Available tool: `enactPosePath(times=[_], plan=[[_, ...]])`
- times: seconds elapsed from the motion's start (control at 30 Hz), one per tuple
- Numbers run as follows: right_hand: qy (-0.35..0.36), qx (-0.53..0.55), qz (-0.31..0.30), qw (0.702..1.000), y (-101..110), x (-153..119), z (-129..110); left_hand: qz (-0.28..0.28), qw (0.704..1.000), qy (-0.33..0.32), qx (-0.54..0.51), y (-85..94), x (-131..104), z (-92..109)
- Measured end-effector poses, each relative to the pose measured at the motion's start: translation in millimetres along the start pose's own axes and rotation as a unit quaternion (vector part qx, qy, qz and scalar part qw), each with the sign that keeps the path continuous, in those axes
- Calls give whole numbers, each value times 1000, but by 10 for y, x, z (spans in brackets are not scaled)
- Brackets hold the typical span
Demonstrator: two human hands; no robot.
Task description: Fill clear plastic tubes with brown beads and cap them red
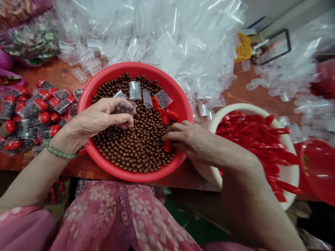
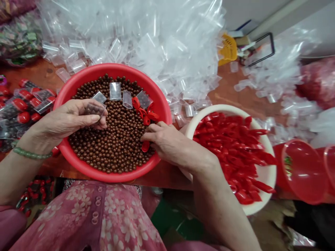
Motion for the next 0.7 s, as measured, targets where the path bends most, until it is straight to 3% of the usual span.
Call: enactPosePath(times=[0.2,0.37,0.47,0.57,0.63,0.7], plan=[[22,5,-10,1000,-69,120,-90,19,1000,-5,-17,5,-24,-10],[69,167,115,977,234,161,-48,2,998,-1,-61,-31,-23,-52],[27,315,229,921,440,198,111,-3,996,1,-92,-49,-38,-79],[-4,455,347,820,580,211,177,-8,989,17,-144,-98,-45,-144],[17,512,377,771,624,263,94,-11,982,31,-184,-143,-36,-193],[61,550,378,743,636,331,-24,-5,977,38,-211,-162,-22,-222]])
Point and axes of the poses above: each hand's wrist, its own x-axis towards the middle knuckle, its own y-axis out of the back of the hand, z = x × y, the point moved 10 cm from there along x, towards the middle knuckle, and after that the axes turned 8 degrees about -z, right-handed, at the moved point
